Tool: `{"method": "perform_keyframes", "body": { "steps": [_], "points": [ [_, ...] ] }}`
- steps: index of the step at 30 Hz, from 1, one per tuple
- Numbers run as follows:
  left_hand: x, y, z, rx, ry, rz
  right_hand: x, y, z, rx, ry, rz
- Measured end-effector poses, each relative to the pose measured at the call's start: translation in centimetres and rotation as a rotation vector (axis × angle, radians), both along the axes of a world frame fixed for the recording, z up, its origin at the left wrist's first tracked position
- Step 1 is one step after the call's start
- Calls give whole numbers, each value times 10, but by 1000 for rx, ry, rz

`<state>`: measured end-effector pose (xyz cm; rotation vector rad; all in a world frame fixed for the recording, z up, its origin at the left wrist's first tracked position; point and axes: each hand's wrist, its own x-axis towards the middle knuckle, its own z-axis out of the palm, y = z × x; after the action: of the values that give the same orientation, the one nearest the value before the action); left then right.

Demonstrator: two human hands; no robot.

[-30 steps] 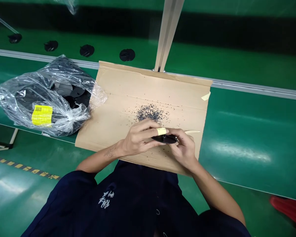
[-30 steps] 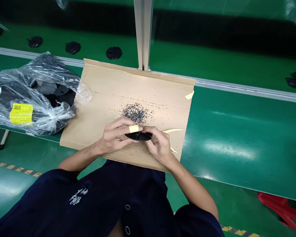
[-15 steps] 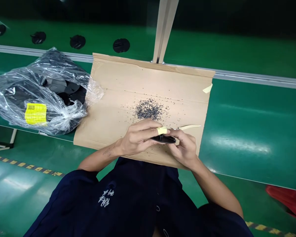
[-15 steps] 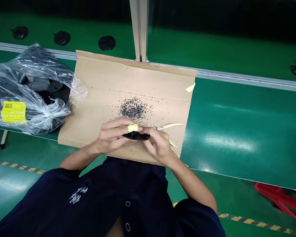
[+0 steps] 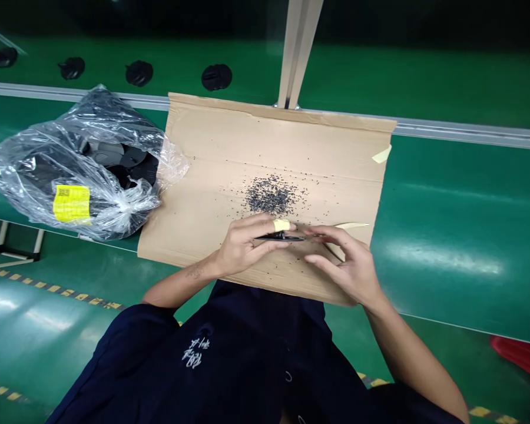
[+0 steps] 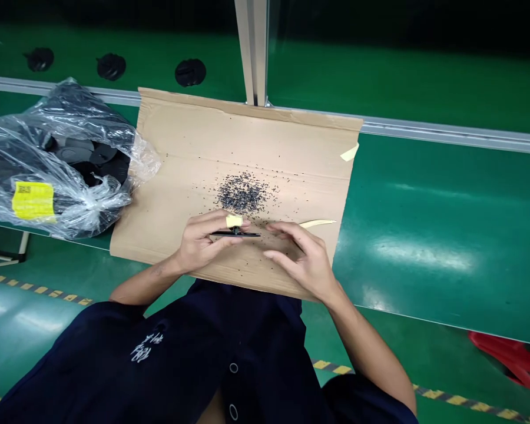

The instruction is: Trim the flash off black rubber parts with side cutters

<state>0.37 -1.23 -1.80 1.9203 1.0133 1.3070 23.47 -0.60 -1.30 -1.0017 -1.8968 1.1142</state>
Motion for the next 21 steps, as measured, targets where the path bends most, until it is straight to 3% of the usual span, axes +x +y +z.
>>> {"method": "perform_keyframes", "body": {
  "steps": [5,11,14,17,21],
  "points": [
    [5,0,1,-2,-13,-85,-1,1,4,270,44,-23],
    [-5,4,13,-448,-202,-378,-7,7,10,310,115,72],
    [-8,5,11,-636,-263,-403,-6,8,12,317,105,138],
    [-7,4,7,-716,-270,-404,-6,4,10,308,71,175],
    [-2,2,1,-709,-271,-305,-12,-3,3,273,59,-5]
  ]
}}
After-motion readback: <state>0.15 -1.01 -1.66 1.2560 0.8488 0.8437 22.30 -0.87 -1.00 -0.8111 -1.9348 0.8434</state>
